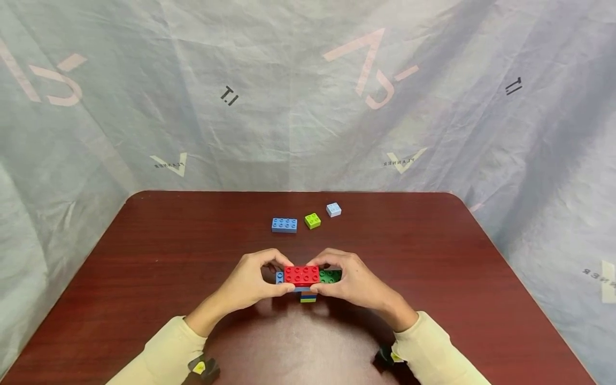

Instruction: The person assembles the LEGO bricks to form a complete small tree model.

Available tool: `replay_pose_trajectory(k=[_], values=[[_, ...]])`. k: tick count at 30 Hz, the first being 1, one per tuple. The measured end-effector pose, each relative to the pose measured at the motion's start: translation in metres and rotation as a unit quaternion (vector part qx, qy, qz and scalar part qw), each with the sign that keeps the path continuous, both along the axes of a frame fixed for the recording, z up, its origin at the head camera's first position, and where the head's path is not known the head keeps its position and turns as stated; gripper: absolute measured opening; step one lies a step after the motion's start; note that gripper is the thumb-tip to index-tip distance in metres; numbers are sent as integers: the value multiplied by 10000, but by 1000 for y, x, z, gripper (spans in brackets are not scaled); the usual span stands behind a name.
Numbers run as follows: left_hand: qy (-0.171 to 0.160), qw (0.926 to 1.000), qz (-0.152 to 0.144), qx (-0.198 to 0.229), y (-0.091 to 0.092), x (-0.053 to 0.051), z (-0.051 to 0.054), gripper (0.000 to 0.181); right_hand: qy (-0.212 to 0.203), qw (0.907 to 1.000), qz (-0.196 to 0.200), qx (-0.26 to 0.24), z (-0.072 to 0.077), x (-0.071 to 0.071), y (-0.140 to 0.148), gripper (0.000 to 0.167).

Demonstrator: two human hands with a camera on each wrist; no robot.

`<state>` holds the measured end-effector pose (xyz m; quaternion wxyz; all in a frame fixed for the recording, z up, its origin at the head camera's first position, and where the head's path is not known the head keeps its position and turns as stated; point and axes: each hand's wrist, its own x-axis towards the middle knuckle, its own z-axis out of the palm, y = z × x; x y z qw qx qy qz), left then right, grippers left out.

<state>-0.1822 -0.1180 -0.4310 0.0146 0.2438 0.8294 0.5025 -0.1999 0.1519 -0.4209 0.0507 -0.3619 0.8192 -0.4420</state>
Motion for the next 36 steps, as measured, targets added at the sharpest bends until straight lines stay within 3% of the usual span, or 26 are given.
replay_pose_trajectory(k=[5, 8, 17, 23, 29, 36], values=[[2, 10000, 8, -50, 0, 0, 2, 35, -110, 9997, 210, 30, 8, -4, 7, 38], [-3, 10000, 12, -61, 0, 0, 2, 35, -154, 9998, 146, -54, 15, -11, 13, 40], [-72, 9999, 49, -137, 1, 1, 3, 36, -66, 9993, -369, -86, 26, -56, 28, 36], [-28, 9999, 63, -152, 1, 2, 3, 36, -374, 9957, -841, -111, 16, -96, 36, 33], [-2, 9999, 55, -147, 1, 1, 2, 36, -698, 9842, -1624, 42, -6, -136, 41, 36], [40, 9999, 0, -163, 2, 1, 2, 36, -934, 9746, -2009, 318, -19, -165, 48, 42]])
